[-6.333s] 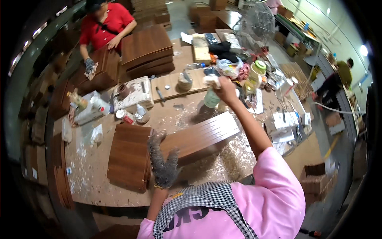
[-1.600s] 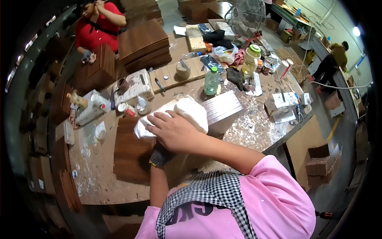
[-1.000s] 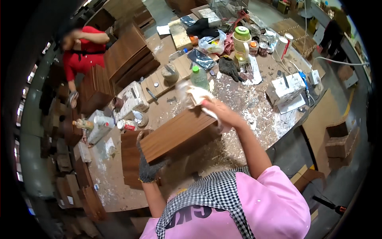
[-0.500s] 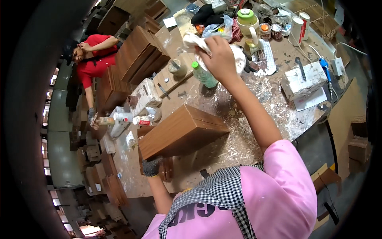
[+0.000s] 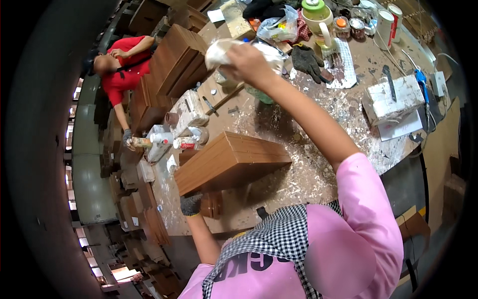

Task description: The person wipes several wood panels with a cloth and liquid cleaner before stacking them on a wooden pallet.

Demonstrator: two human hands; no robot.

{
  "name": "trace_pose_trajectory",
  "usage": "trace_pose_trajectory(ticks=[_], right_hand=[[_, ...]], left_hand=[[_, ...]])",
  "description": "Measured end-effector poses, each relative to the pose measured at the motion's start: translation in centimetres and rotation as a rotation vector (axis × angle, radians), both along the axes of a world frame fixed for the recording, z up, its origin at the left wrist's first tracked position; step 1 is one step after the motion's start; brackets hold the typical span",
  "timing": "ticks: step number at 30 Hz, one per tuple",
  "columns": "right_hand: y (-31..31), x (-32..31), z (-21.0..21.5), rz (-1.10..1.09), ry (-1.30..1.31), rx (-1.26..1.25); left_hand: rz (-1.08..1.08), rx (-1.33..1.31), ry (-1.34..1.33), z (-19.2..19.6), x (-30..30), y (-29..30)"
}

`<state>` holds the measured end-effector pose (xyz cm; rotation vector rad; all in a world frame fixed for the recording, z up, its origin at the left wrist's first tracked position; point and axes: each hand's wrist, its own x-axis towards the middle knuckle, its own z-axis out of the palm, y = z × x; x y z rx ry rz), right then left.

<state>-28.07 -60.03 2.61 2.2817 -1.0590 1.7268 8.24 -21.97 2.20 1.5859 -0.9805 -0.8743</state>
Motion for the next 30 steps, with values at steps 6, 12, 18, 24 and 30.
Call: trace_pose_trajectory(ticks=[6, 12, 18, 24, 30], right_hand=[[2.3, 2.9, -7.2, 0.003, 0.298, 0.000], [0.6, 0.3, -6.3, 0.101, 0.483, 0.107], [3.8, -7.0, -4.9, 0.017, -0.369, 0.789], [11.6, -9.0, -6.9, 0.863, -1.615, 1.216], [9.7, -8.1, -8.2, 0.616, -1.651, 1.273]], left_hand=[[0.076, -0.031, 0.108, -0.5, 0.4, 0.0], [0.125, -0.079, 0.252, -0.9, 1.0, -0.6], [0.358, -0.274, 0.953, -3.1, 4.7, 1.9], [-0.004, -0.083, 0.081, 2.8, -5.8, 0.3], [-0.067, -0.077, 0.078, 1.5, -5.4, -0.4]])
